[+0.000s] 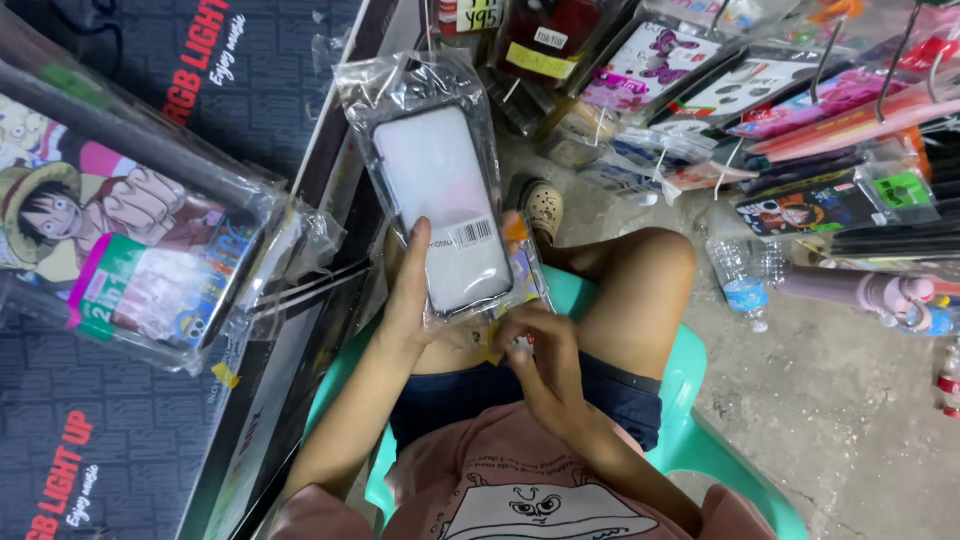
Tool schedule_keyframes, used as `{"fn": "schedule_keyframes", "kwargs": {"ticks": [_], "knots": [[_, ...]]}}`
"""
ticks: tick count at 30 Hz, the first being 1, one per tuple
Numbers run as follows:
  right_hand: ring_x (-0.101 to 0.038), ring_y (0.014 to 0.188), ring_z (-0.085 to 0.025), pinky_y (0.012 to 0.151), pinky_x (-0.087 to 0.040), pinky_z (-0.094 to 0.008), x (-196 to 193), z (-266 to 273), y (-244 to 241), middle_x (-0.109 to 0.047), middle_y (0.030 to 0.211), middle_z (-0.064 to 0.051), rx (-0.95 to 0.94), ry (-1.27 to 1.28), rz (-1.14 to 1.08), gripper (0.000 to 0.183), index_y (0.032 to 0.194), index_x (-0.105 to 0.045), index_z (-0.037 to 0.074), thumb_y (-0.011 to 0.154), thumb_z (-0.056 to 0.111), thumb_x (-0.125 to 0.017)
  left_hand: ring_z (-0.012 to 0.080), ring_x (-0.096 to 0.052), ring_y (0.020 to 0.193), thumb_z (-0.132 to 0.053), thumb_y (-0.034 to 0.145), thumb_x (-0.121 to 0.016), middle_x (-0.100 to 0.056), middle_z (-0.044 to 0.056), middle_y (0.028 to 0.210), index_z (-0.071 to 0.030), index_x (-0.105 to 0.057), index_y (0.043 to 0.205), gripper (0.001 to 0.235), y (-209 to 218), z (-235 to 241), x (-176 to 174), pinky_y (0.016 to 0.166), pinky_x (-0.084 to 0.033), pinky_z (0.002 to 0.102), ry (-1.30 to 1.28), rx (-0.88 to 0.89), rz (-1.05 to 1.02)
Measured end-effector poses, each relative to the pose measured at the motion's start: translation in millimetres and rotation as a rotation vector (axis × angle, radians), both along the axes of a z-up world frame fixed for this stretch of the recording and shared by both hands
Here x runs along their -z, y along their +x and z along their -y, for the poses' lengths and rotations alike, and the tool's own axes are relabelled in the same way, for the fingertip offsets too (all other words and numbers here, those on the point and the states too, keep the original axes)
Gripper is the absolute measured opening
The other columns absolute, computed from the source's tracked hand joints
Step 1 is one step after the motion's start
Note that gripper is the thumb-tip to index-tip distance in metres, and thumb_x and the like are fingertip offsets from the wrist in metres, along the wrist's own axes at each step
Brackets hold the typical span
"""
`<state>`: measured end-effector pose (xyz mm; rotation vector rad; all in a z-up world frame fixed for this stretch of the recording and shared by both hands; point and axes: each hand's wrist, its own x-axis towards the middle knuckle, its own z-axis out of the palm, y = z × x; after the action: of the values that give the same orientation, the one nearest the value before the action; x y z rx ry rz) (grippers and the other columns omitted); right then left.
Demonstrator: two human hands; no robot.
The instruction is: Unpacking, inspecting, and repacking various mobile phone cases and accessories.
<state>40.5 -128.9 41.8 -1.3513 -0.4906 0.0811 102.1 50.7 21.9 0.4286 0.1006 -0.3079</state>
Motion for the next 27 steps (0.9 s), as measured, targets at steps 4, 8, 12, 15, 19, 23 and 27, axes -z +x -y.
{"fn": "schedule_keyframes", "kwargs": {"ticks": [4,8,12,15,19,23,27], "knots": [[-0.060,0.085,-0.013,0.079,-0.051,-0.027,23,9,-6,-0.064,0.098,-0.010,0.031,-0.375,-0.519,0.017,0.118,-0.070,0.000,0.108,0.007,-0.057,0.0347,-0.042,0.149,-0.062,0.103,-0.046,-0.033,0.017,0.166,0.002,-0.023,0.163,0.090,2,2,-17,0.121,-0.041,0.048,0.160,-0.036,0.152],[-0.061,0.100,-0.007,0.090,-0.050,-0.023,21,2,-4,-0.065,0.110,-0.003,0.023,-0.249,-0.461,0.020,0.119,-0.069,-0.001,0.103,0.007,-0.061,0.0312,-0.033,0.159,-0.062,0.106,-0.047,-0.030,0.018,0.170,0.003,-0.021,0.165,0.092,-1,7,-16,0.129,-0.036,0.046,0.147,-0.044,0.264],[-0.059,0.102,-0.010,0.088,-0.049,-0.025,36,2,-8,-0.058,0.116,0.001,0.130,-0.069,-0.602,0.017,0.118,-0.070,-0.002,0.102,0.003,-0.064,0.0315,-0.029,0.161,-0.059,0.105,-0.054,-0.024,0.017,0.173,0.001,-0.014,0.166,0.095,-5,17,-12,0.133,-0.029,0.043,0.180,-0.024,0.323],[-0.059,0.106,-0.011,0.093,-0.049,-0.027,22,-5,0,-0.064,0.120,-0.002,0.146,0.073,-0.686,0.022,0.123,-0.069,0.000,0.102,0.003,-0.065,0.0309,-0.030,0.161,-0.058,0.103,-0.060,-0.023,0.017,0.173,0.000,-0.012,0.166,0.099,-8,21,-18,0.132,-0.032,0.043,0.279,-0.049,0.354],[-0.063,0.112,-0.012,0.099,-0.051,-0.029,20,-5,-2,-0.068,0.124,-0.005,0.174,0.241,-0.786,0.031,0.129,-0.064,0.002,0.099,0.008,-0.065,0.0303,-0.034,0.159,-0.058,0.100,-0.067,-0.025,0.015,0.173,-0.002,-0.013,0.167,0.103,-9,23,-20,0.128,-0.038,0.044,0.333,-0.017,0.361],[-0.063,0.107,-0.015,0.097,-0.051,-0.033,31,14,-8,-0.070,0.118,-0.008,0.154,0.212,-0.840,0.026,0.126,-0.065,-0.005,0.103,0.005,-0.068,0.0310,-0.042,0.147,-0.050,0.104,-0.065,-0.033,0.019,0.169,-0.002,-0.012,0.171,0.098,-17,19,-6,0.124,-0.037,0.044,0.131,0.083,0.258],[-0.063,0.106,-0.013,0.096,-0.051,-0.028,46,56,-18,-0.069,0.115,-0.005,0.106,0.187,-0.822,0.037,0.129,-0.064,-0.001,0.092,-0.005,-0.064,0.0329,-0.052,0.144,-0.042,0.111,-0.050,-0.042,0.015,0.161,-0.015,-0.007,0.165,0.074,0,4,-34,0.118,-0.049,0.048,0.132,-0.188,0.187]]}}
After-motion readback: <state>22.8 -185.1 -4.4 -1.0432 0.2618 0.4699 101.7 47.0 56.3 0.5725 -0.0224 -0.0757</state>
